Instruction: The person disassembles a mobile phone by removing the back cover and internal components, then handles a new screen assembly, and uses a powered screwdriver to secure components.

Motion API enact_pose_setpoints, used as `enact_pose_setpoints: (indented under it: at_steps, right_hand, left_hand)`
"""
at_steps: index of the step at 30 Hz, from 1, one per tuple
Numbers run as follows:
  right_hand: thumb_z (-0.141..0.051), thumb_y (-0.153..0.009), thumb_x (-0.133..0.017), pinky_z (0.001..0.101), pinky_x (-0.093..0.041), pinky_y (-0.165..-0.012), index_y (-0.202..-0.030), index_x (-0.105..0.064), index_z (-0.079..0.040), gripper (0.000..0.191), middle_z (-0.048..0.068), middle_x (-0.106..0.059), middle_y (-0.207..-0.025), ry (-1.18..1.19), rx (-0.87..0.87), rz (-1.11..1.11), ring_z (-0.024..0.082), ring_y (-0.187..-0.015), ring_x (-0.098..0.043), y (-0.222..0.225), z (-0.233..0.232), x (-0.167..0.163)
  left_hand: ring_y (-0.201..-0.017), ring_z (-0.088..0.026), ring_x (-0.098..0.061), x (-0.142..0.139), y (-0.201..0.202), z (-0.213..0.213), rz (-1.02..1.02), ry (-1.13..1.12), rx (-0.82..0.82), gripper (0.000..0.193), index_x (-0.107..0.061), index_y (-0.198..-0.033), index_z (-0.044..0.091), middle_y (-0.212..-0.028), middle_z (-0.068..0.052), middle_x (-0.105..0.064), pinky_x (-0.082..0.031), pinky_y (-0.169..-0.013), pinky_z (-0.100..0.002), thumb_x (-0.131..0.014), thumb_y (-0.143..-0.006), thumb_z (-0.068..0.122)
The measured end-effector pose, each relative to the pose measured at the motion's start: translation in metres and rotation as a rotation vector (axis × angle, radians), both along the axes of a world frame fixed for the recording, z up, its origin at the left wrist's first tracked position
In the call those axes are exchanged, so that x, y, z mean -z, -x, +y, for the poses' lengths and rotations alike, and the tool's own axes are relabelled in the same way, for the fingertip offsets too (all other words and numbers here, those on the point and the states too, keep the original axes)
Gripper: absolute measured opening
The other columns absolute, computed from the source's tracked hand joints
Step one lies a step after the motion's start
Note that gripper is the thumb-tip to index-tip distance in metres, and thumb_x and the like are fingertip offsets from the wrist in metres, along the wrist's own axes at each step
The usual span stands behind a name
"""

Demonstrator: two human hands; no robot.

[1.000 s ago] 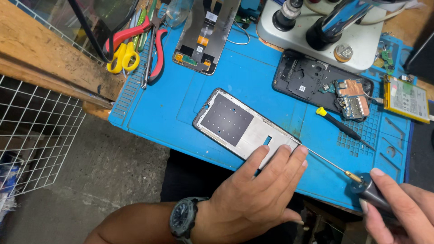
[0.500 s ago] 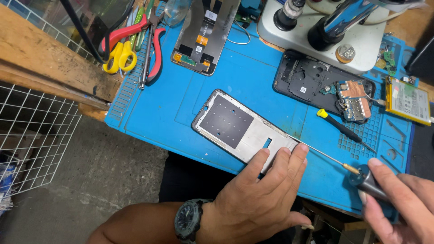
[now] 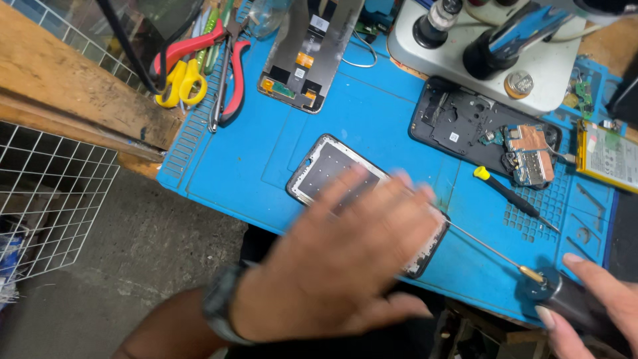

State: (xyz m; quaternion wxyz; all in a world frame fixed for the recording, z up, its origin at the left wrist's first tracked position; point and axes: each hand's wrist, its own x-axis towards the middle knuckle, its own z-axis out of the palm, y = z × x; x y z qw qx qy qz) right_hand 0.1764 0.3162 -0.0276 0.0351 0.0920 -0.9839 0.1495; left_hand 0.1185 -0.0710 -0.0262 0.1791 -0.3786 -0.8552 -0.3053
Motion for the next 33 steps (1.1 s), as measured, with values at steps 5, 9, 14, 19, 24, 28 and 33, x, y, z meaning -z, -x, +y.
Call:
enact_pose_setpoints:
  at_steps: [5,9,14,19,24,28,33]
  right_hand:
    - [-0.014,-0.068,-0.086,0.0324,-0.059,-0.076,-0.122,-0.071,0.0,0.058,0.019,-0.07,-0.092,-0.055,-0.025,0.115,0.026,-0.077,-0.072,-0.011,-0.012,0.01]
    - [-0.015,-0.075,-0.085,0.0308,-0.059,-0.076,-0.126,-0.071,0.001,0.055,0.019,-0.07,-0.091,-0.068,-0.087,0.161,0.024,-0.077,-0.072,-0.007,-0.014,0.009]
    - [-0.012,-0.072,-0.086,0.0327,-0.06,-0.072,-0.123,-0.072,0.003,0.055,0.02,-0.07,-0.089,-0.119,-0.148,0.182,0.027,-0.078,-0.073,0.002,-0.016,0.001]
    - [-0.012,-0.075,-0.085,0.033,-0.06,-0.077,-0.127,-0.071,0.002,0.056,0.02,-0.07,-0.091,-0.152,-0.15,0.187,0.027,-0.082,-0.074,0.003,-0.027,-0.003]
    - [-0.01,-0.07,-0.086,0.0354,-0.061,-0.077,-0.123,-0.072,0.003,0.057,0.022,-0.071,-0.095,-0.177,-0.11,0.166,0.03,-0.085,-0.074,0.004,-0.04,-0.008]
    - [-0.009,-0.071,-0.086,0.036,-0.061,-0.079,-0.123,-0.071,0.004,0.056,0.022,-0.072,-0.096,-0.183,-0.103,0.16,0.029,-0.085,-0.074,0.008,-0.049,-0.012]
    - [-0.009,-0.069,-0.086,0.0378,-0.061,-0.079,-0.121,-0.072,0.005,0.055,0.023,-0.072,-0.093,-0.222,-0.141,0.169,0.03,-0.084,-0.074,0.017,-0.055,-0.019]
  left_hand:
    - [-0.139,-0.039,-0.051,0.001,0.024,-0.016,-0.159,-0.06,0.06,0.088,-0.046,-0.147,-0.002,-0.143,-0.02,-0.058,-0.034,-0.12,-0.059,-0.072,-0.088,0.058]
    - [-0.138,-0.037,-0.054,0.001,0.022,-0.011,-0.227,-0.075,0.053,0.084,-0.047,-0.147,-0.001,-0.141,-0.018,-0.06,-0.037,-0.121,-0.056,-0.076,-0.089,0.052]
    - [-0.137,-0.037,-0.054,0.003,0.02,-0.009,-0.241,-0.114,0.035,0.083,-0.049,-0.144,-0.001,-0.139,-0.018,-0.061,-0.037,-0.12,-0.056,-0.08,-0.086,0.049]
    - [-0.135,-0.037,-0.055,0.006,0.021,-0.008,-0.246,-0.13,0.044,0.081,-0.053,-0.14,-0.001,-0.137,-0.017,-0.061,-0.037,-0.12,-0.057,-0.081,-0.084,0.05]
    - [-0.134,-0.036,-0.055,0.005,0.021,-0.007,-0.23,-0.14,0.044,0.081,-0.054,-0.139,-0.001,-0.135,-0.017,-0.062,-0.037,-0.119,-0.057,-0.081,-0.083,0.05]
    - [-0.134,-0.036,-0.056,0.006,0.021,-0.007,-0.234,-0.153,0.035,0.082,-0.054,-0.139,-0.001,-0.135,-0.018,-0.062,-0.037,-0.12,-0.056,-0.082,-0.082,0.051]
    - [-0.133,-0.035,-0.057,0.006,0.022,-0.007,-0.227,-0.152,0.025,0.086,-0.053,-0.139,-0.003,-0.134,-0.019,-0.062,-0.037,-0.12,-0.056,-0.083,-0.081,0.053]
